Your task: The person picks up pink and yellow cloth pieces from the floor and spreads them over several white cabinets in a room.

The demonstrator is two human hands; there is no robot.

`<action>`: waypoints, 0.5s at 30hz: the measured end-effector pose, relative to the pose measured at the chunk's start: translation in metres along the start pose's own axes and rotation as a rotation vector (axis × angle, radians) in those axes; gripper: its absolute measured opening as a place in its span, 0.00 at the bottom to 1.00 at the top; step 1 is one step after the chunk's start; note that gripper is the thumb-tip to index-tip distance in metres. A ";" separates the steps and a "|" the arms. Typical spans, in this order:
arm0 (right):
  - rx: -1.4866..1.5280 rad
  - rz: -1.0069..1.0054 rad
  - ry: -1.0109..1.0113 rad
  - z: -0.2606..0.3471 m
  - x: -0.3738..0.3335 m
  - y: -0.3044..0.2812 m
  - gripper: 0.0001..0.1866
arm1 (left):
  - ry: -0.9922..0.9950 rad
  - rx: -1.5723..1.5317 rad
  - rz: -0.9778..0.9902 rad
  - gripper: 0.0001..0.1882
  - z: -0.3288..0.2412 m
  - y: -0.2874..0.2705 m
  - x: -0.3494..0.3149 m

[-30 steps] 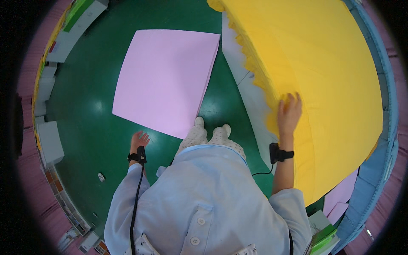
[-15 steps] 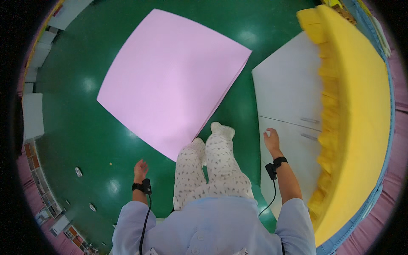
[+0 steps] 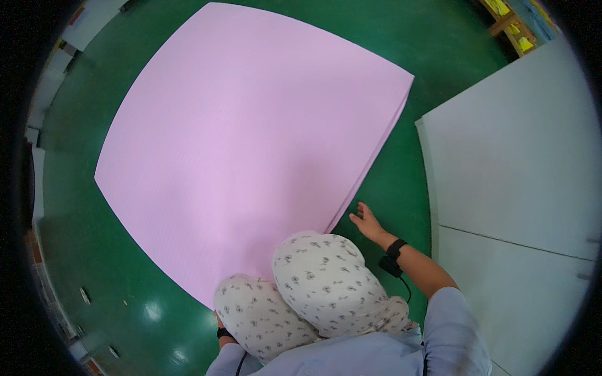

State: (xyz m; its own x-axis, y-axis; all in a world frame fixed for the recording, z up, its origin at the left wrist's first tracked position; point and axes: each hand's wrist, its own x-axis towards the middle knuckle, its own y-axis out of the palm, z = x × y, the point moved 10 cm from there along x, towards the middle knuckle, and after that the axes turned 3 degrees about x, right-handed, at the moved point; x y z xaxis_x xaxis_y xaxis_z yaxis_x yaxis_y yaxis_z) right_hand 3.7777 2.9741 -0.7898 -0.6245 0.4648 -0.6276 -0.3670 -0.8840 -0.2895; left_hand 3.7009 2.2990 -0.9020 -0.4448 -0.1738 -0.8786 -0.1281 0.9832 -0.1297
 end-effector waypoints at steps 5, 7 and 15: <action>0.559 -0.059 0.285 0.001 0.018 0.066 0.44 | 0.054 0.051 -0.310 0.45 -0.013 -0.090 -0.013; 0.655 -0.065 0.361 0.006 0.018 0.057 0.42 | 0.115 0.174 -0.274 0.43 -0.019 -0.044 -0.020; 0.924 0.040 0.241 0.048 0.025 0.038 0.19 | 0.117 0.091 -0.147 0.35 -0.110 -0.016 -0.097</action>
State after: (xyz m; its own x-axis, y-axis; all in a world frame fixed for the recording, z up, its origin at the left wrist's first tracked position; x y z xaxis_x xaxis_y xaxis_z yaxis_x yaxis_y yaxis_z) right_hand 3.7152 2.9543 -0.7824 -0.5277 0.3214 -0.7863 -0.8119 -0.4628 0.3558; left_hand 3.6483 2.2940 -0.7638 -0.5279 -0.3160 -0.7883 -0.1213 0.9467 -0.2983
